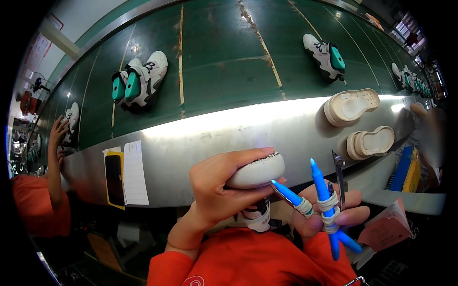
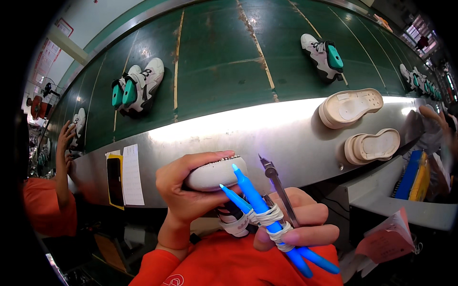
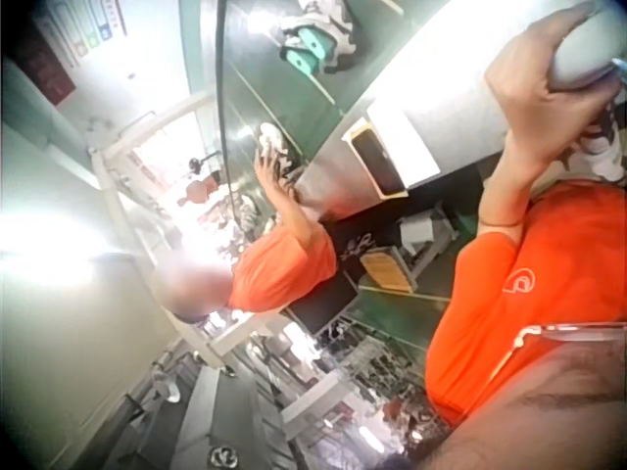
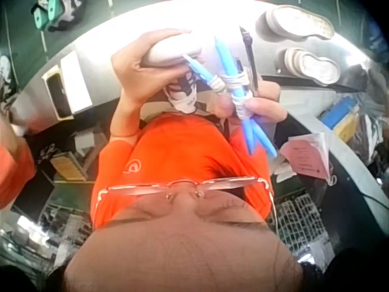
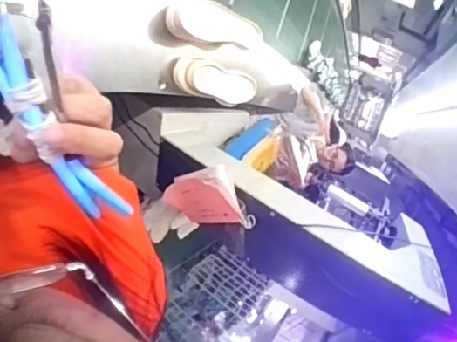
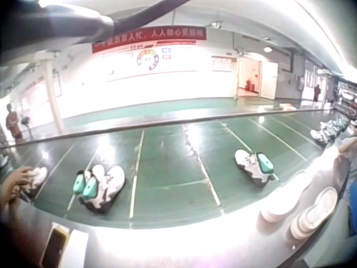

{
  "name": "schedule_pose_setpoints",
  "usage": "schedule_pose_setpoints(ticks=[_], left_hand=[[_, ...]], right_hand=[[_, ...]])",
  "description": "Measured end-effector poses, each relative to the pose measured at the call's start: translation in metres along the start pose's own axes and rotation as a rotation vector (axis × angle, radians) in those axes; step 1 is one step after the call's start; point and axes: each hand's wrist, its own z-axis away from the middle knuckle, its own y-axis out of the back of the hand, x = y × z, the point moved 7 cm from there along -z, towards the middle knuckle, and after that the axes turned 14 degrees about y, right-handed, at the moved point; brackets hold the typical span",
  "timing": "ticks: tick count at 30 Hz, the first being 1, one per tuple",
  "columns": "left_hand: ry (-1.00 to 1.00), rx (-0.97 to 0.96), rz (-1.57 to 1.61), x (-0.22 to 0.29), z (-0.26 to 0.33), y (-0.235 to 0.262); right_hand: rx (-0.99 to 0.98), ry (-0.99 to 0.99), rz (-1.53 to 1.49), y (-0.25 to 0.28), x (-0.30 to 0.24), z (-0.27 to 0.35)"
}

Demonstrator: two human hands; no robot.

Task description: The person picks up white sneakers with teal accents from a conveyor belt and uses a blue-handled tool to trim excess material from the shoe's sole. The person handles the shoes one at a time, performing the trimming action and then placing the finished shoes back onto the moving belt.

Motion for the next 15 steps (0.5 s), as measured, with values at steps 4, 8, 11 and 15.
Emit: schedule_pose_setpoints(ticks=[4,8,11,15], left_hand=[[-0.015,0.012,0.002,0.001,0.001,0.0],[-0.055,-0.022,0.007,0.004,0.003,-0.001],[-0.086,-0.017,-0.02,0.011,0.004,-0.003],[-0.088,0.041,-0.041,0.004,0.004,0.002]], right_hand=[[-0.077,0.024,0.026,-0.006,0.0,-0.011],[-0.258,-0.034,0.117,-0.019,0.0,-0.031],[-0.232,-0.039,0.28,-0.025,-0.001,-0.038],[-0.39,-0.184,0.047,-0.013,0.005,-0.046]])
